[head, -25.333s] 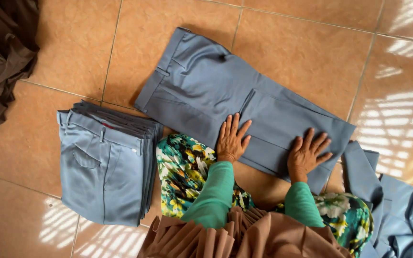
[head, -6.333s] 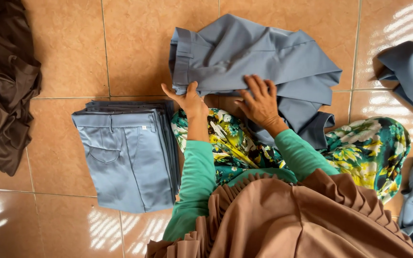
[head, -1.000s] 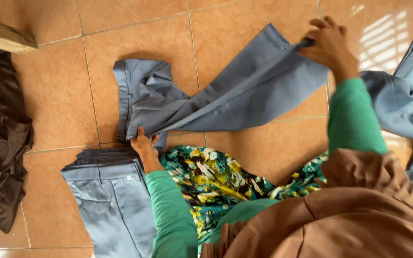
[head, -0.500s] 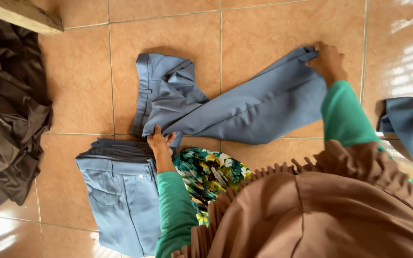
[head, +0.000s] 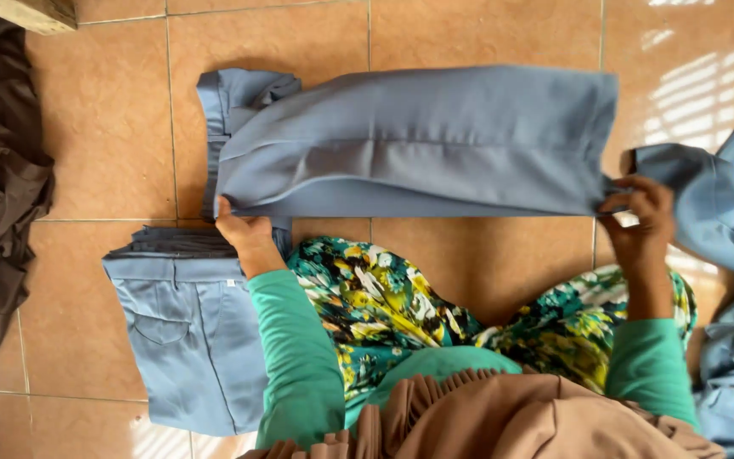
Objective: A person sitting on the floor is folding grey trousers and placing them into a neat stack.
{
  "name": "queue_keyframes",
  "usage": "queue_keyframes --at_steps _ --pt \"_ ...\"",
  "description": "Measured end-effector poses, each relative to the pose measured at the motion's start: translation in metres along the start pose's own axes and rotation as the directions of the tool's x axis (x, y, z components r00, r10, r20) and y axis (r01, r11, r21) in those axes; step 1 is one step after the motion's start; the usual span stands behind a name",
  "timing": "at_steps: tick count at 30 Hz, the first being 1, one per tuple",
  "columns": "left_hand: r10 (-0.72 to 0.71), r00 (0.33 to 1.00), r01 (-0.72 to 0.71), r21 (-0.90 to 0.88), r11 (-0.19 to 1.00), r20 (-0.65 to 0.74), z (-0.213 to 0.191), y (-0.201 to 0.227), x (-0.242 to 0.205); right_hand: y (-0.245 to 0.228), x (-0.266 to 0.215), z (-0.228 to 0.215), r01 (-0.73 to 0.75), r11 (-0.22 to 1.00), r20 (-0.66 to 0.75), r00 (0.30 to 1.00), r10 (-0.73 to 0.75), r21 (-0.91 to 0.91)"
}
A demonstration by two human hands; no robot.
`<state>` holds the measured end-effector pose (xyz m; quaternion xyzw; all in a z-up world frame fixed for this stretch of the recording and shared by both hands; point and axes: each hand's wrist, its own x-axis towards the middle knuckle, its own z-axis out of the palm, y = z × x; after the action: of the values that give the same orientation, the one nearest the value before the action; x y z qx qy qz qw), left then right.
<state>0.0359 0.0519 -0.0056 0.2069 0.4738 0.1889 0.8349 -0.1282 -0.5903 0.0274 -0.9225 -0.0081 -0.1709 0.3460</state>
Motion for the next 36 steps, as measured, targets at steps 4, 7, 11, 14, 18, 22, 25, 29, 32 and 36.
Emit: queue_keyframes --at_steps 4,7,11,14,18,22,25,29,32,36 --pt "0.070 0.985 0.001 0.418 0.909 -0.155 -0.055 -0.028 0.060 0.050 -0.080 0.042 -0.262 0.954 -0.043 0.965 0.259 -0.143" --pt "0.281 0.953 -0.256 0.787 0.561 0.109 -0.058 -0.065 -0.013 0.061 -0.100 0.049 -0.423 0.894 -0.114 0.905 0.410 -0.145" --pt "0.026 0.637 -0.741 0.622 -0.253 0.770 -0.069 -0.145 -0.106 0.079 -0.098 0.071 -0.468 0.884 -0.110 0.878 0.465 0.004" --pt "-0.203 0.805 -0.566 0.618 -0.545 0.558 -0.076 -0.182 -0.126 0.099 -0.118 0.112 -0.504 0.861 -0.018 0.863 0.504 -0.064" --pt "-0.224 0.796 -0.534 0.480 -0.696 0.562 -0.101 -0.219 -0.073 0.092 -0.121 0.117 -0.508 0.859 -0.081 0.861 0.502 -0.066" --pt "-0.224 0.710 -0.586 0.383 -0.714 0.668 -0.097 -0.215 -0.077 0.095 -0.122 0.122 -0.611 0.789 -0.044 0.792 0.609 -0.064" --pt "-0.171 0.615 -0.628 0.347 -0.697 0.770 -0.096 -0.210 -0.081 0.094 -0.116 0.127 -0.686 0.717 0.015 0.721 0.693 -0.129" --pt "0.131 0.273 -0.775 0.299 -0.556 0.953 -0.087 -0.189 -0.122 0.128 -0.118 0.151 -0.711 0.670 0.023 0.682 0.731 -0.215" --pt "0.171 0.174 -0.813 0.239 -0.531 0.970 -0.092 -0.182 -0.151 0.139 -0.120 0.147 -0.789 0.613 -0.011 0.614 0.789 -0.039" --pt "-0.120 0.333 -0.696 0.158 -0.701 0.935 -0.130 -0.198 -0.145 0.111 -0.116 0.106 -0.814 0.558 -0.054 0.557 0.828 0.158"
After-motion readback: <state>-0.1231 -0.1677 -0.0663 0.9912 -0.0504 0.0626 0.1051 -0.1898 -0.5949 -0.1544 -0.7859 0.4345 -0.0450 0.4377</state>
